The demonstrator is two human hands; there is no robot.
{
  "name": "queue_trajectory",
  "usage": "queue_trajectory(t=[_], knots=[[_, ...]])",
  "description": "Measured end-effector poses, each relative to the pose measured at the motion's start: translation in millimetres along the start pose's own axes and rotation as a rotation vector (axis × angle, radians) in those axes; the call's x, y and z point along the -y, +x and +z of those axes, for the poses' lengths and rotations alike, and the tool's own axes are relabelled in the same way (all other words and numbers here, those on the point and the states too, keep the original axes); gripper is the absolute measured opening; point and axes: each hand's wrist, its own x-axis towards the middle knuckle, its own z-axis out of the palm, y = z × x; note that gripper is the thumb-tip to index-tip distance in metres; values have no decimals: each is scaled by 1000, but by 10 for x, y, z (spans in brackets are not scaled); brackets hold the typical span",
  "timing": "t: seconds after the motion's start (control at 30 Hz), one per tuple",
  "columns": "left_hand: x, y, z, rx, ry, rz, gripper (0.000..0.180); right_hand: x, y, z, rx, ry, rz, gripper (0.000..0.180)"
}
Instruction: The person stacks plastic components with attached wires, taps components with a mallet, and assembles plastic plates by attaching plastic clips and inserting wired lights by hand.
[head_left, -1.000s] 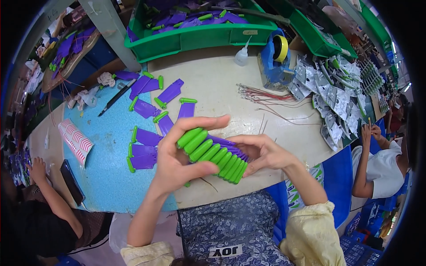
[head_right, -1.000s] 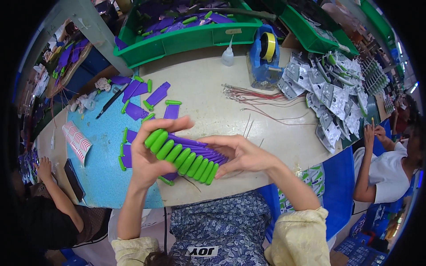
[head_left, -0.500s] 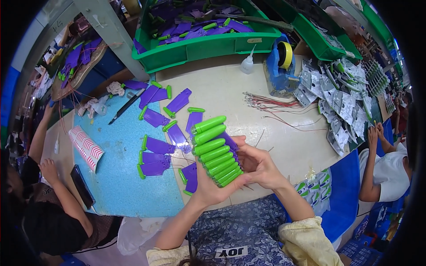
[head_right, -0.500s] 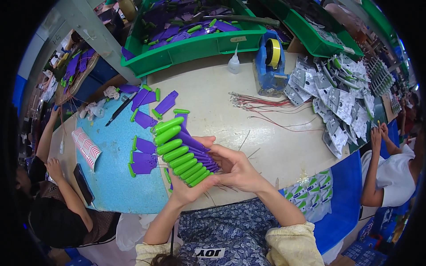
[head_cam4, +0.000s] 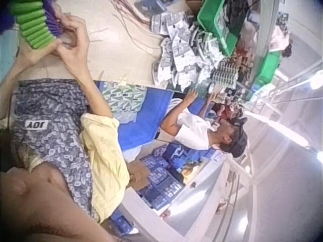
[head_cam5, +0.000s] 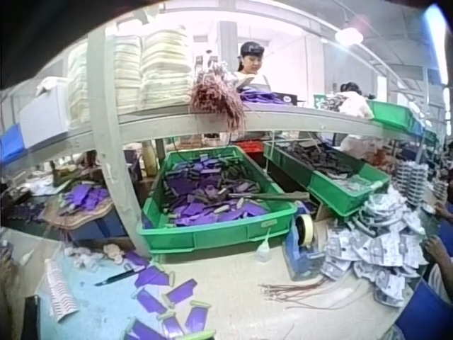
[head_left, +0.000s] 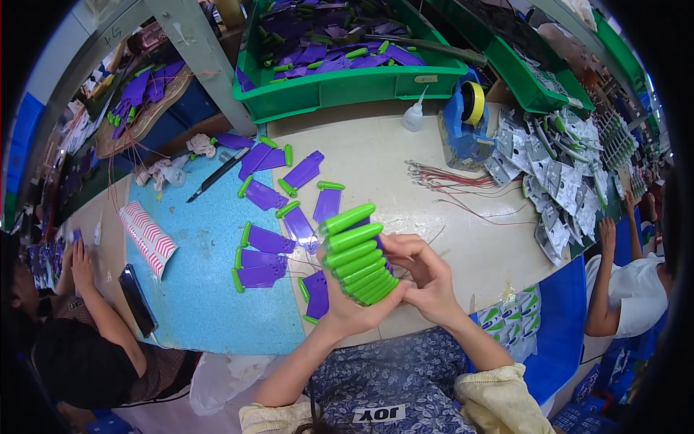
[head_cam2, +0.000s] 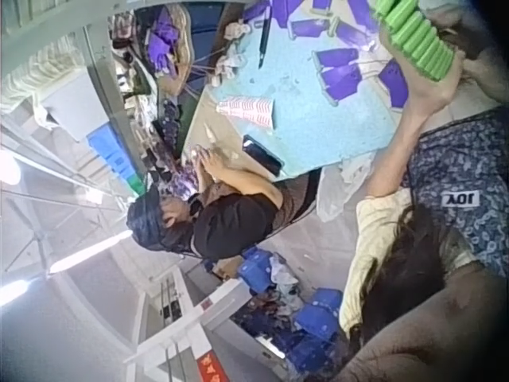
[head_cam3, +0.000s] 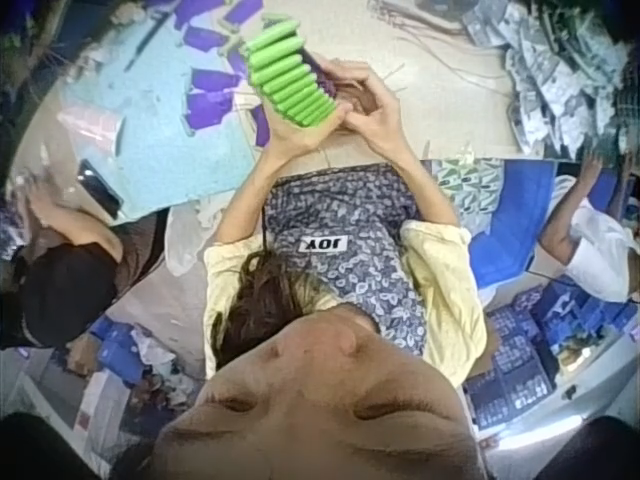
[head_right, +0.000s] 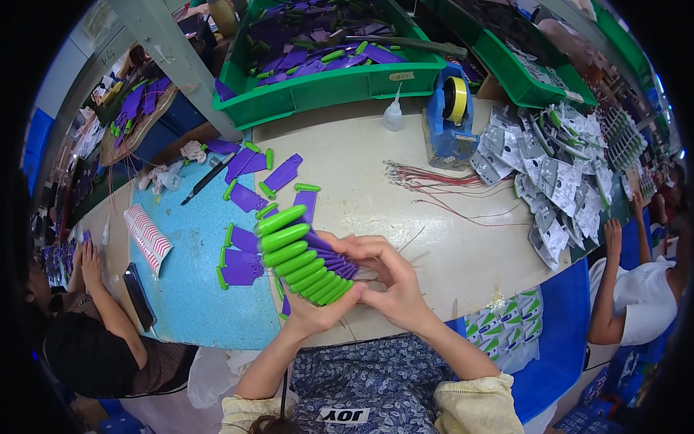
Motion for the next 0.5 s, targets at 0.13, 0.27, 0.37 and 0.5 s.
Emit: queue_trajectory(t=[0.13, 0.27, 0.37, 0.5], knots=[[16, 71, 65, -65, -86, 122, 58, 0, -90, -34, -6, -366, -199, 29], [18, 62, 109, -147, -67, 141, 61, 75, -98, 25, -59, -387, -113, 23], [86, 77, 63, -143, 28, 218, 61, 118, -66, 122, -36, -322, -125, 16], [45, 35, 0, -91, -6, 104, 58, 219, -33, 7, -38, -271, 39, 15]])
